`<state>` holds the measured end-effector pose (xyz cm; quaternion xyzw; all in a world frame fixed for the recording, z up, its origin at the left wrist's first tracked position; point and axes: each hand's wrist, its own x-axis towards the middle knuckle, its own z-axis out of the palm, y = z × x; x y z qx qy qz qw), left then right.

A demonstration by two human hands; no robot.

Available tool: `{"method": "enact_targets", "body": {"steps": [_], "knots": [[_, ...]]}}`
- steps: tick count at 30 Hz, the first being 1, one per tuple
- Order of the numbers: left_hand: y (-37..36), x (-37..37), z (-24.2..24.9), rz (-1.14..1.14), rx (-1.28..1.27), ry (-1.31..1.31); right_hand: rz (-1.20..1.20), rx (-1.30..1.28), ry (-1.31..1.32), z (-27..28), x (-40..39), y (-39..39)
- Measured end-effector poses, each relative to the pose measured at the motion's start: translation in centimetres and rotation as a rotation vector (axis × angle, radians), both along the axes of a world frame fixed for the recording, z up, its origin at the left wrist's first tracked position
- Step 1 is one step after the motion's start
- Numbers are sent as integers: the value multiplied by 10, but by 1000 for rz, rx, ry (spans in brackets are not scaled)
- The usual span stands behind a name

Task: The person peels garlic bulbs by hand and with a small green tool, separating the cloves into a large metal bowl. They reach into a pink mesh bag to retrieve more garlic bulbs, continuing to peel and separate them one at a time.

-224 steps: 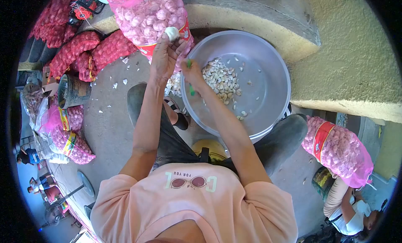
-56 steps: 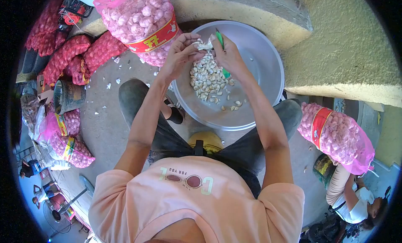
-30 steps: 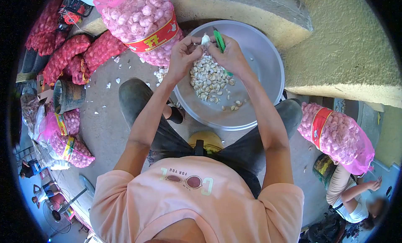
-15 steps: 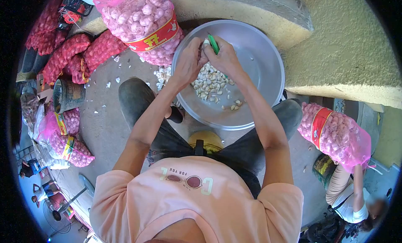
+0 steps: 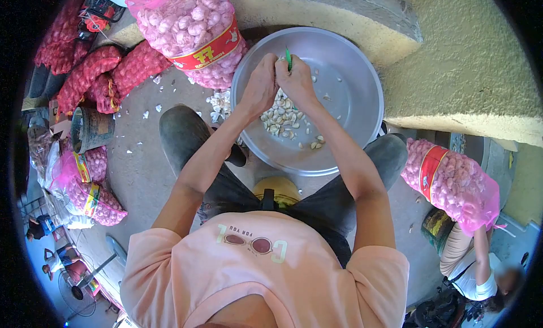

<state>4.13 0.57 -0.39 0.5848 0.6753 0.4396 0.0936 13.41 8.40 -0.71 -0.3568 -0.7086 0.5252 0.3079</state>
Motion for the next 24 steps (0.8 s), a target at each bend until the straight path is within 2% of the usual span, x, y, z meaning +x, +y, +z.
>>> {"method": "enact_targets", "body": {"steps": [2, 6, 8, 10, 12, 14, 18, 20, 24], "knots": [[0, 0, 2, -3, -8, -13, 38, -133, -2, -2, 1, 2], [-1, 1, 5, 23, 11, -36, 95, -154, 45, 3, 4, 2], [-2, 1, 8, 24, -8, -51, 120, -321, 94, 14, 6, -3], [-4, -2, 10, 25, -24, -65, 146, -371, 108, 16, 7, -2], [-5, -5, 10, -59, -54, -164, 173, -423, 120, 19, 8, -1], [-5, -4, 9, -42, -31, -198, 201, -470, 131, 23, 8, -1], [-3, -2, 12, -15, 74, -206, 207, -376, 129, 27, 6, -6], [-2, -1, 14, 16, 61, -204, 168, -366, 240, 26, 3, -11], [-5, -3, 22, 85, 59, -269, 197, -342, 276, 20, 3, -12]]}}
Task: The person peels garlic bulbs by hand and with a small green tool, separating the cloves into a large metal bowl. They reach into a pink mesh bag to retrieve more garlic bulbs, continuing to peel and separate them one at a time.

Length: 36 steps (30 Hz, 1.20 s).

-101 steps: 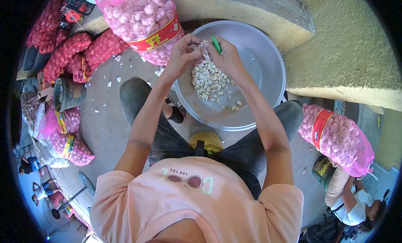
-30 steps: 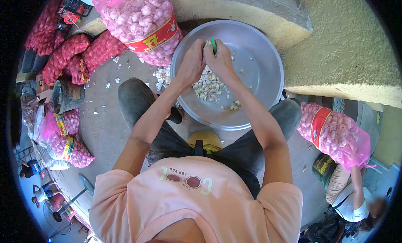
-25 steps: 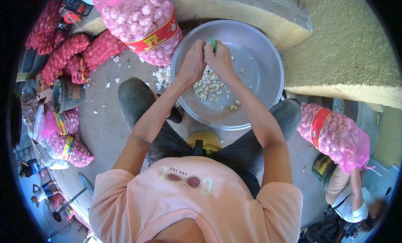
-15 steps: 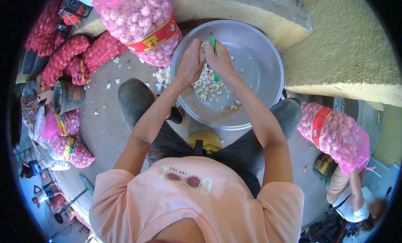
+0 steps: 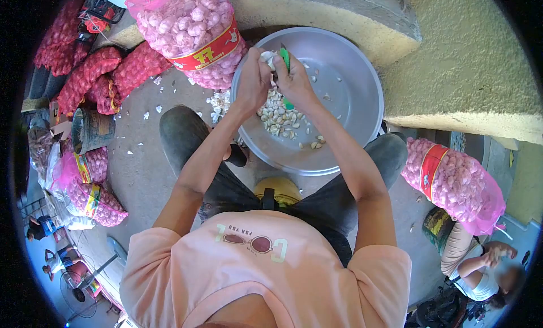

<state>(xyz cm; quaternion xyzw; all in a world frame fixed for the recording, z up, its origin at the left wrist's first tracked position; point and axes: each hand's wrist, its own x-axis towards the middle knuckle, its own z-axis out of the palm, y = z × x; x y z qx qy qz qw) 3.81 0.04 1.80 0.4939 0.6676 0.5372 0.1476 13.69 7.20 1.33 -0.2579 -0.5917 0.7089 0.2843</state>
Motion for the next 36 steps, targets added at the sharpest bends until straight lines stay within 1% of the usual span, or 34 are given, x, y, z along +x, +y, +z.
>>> {"method": "enact_targets", "body": {"steps": [1, 2, 3, 4, 5, 6, 7, 9, 12, 13, 15, 19, 21, 23, 24, 25, 26, 27, 29, 30, 32, 33, 35, 36], "knots": [[1, -2, -3, -1, 0, 0, 43, -67, 3, 3, 2, -1], [3, -5, -8, -22, 11, -102, 86, -133, 5, 6, 3, -1], [4, -8, -10, -42, 22, -203, 85, -134, 4, 9, 4, 0], [5, -12, -13, -42, 21, -202, 104, -192, 11, 13, 5, 2], [6, -15, -15, -85, 35, -341, 124, -251, 18, 14, 5, 3], [7, -15, -14, -129, 49, -481, 124, -251, 18, 15, 4, 2], [8, -14, -13, -130, 50, -481, 96, -206, -15, 15, 2, 0], [7, -8, -7, -92, 81, -297, 66, -164, -48, 15, 2, -1], [2, -1, 6, -118, 60, -288, 68, -118, -82, 16, 3, 5], [3, -3, 1, -118, 59, -288, 79, -135, -87, 16, 4, 6], [7, -10, -9, -147, 87, -575, 91, -151, -91, 17, 6, 11], [9, -23, -13, -149, 99, -649, 133, -137, -125, 22, 11, 16], [6, -34, -10, -25, 89, -752, 154, -146, -137, 23, 14, 18], [3, -48, -5, -61, 122, -789, 205, -79, -231, 23, 20, 25], [3, -51, -2, -98, 155, -824, 204, -77, -231, 16, 21, 29], [3, -50, -1, -98, 156, -823, 127, 247, -278, 4, 18, 32], [1, -48, 0, -149, 142, -831, 48, 569, -320, -6, 18, 35], [-1, -47, 1, -203, 128, -839, 47, 567, -317, -3, 17, 34], [0, -45, -3, -238, 102, -824, -24, 615, -430, 7, 18, 35], [0, -42, -3, -271, 79, -812, -24, 617, -431, 12, 17, 32], [3, -33, -4, -283, 106, -790, -81, 254, -121, 21, 10, 21], [4, -28, -1, -294, 133, -766, -81, 254, -122, 28, 10, 16], [2, -17, 4, -317, 152, -778, -44, 22, -88, 40, 10, 8], [1, -13, 6, -341, 167, -790, -45, 21, -87, 37, 10, 10]]}}
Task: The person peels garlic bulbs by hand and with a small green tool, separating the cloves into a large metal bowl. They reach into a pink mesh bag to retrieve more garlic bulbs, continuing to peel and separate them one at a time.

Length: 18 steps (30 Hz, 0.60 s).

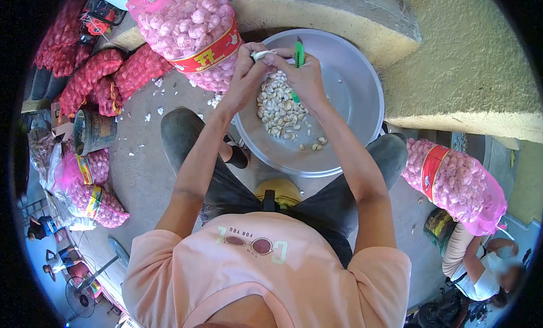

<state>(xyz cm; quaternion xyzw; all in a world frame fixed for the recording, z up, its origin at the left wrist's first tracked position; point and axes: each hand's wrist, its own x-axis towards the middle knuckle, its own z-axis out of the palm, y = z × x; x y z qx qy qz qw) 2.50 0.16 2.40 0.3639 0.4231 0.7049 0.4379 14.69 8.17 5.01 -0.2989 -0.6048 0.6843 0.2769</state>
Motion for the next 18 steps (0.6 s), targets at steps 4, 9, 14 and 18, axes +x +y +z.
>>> {"method": "enact_targets", "body": {"steps": [4, 9, 14, 18], "knots": [[8, -5, -14, 210, 131, 492, -47, 13, 118, -5, 2, 1], [-1, -9, 1, 104, 33, 170, -44, 159, 186, -9, 1, 4], [-11, -25, 16, -150, -50, 44, -27, 228, 207, -14, 4, 17], [-12, -24, 15, -185, -77, 47, 12, 310, 96, -3, 9, 16]]}}
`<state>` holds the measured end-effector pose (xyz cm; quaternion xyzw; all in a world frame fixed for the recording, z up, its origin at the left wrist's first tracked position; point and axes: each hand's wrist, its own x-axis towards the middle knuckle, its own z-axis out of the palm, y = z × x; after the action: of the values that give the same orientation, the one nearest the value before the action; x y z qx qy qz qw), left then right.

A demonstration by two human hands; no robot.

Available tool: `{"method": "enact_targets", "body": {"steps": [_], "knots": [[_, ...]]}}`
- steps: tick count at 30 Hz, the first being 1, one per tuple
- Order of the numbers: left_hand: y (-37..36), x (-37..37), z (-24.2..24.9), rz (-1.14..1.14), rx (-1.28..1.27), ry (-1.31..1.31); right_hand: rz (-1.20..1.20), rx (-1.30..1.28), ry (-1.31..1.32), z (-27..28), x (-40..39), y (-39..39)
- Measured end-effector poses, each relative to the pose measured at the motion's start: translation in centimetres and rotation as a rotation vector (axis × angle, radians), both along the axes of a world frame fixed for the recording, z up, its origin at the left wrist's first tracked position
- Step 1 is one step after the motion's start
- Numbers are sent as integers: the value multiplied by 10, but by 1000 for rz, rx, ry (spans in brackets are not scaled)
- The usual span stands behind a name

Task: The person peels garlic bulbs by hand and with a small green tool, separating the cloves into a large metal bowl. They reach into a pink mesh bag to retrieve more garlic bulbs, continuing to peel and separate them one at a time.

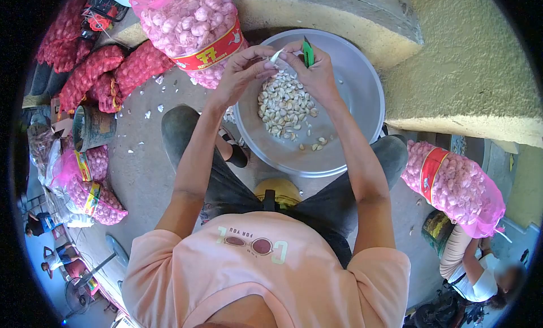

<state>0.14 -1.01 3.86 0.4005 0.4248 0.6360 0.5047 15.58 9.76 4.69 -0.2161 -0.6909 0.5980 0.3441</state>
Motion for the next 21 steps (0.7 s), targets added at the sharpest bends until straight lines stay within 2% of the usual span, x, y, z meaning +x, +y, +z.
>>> {"method": "enact_targets", "body": {"steps": [1, 3, 4, 6, 12, 19, 21], "knots": [[1, 2, -2, 0, -1, 0, -42, -31, 0, -1, 0, -3], [5, 7, -9, 37, 38, 178, -86, -60, -1, -3, -3, -7], [6, 11, -12, 37, 38, 177, -134, -24, 2, -6, -6, -11], [7, 17, -18, 60, -9, -88, -181, 9, 6, -10, -7, -13], [10, 16, -23, 177, 41, 0, -160, 253, 56, -18, -9, -8], [12, 12, -20, 199, -31, -87, -59, -33, 63, -9, -9, -12], [13, 13, -22, 275, 131, -13, -76, -99, 43, -2, -8, -15]]}}
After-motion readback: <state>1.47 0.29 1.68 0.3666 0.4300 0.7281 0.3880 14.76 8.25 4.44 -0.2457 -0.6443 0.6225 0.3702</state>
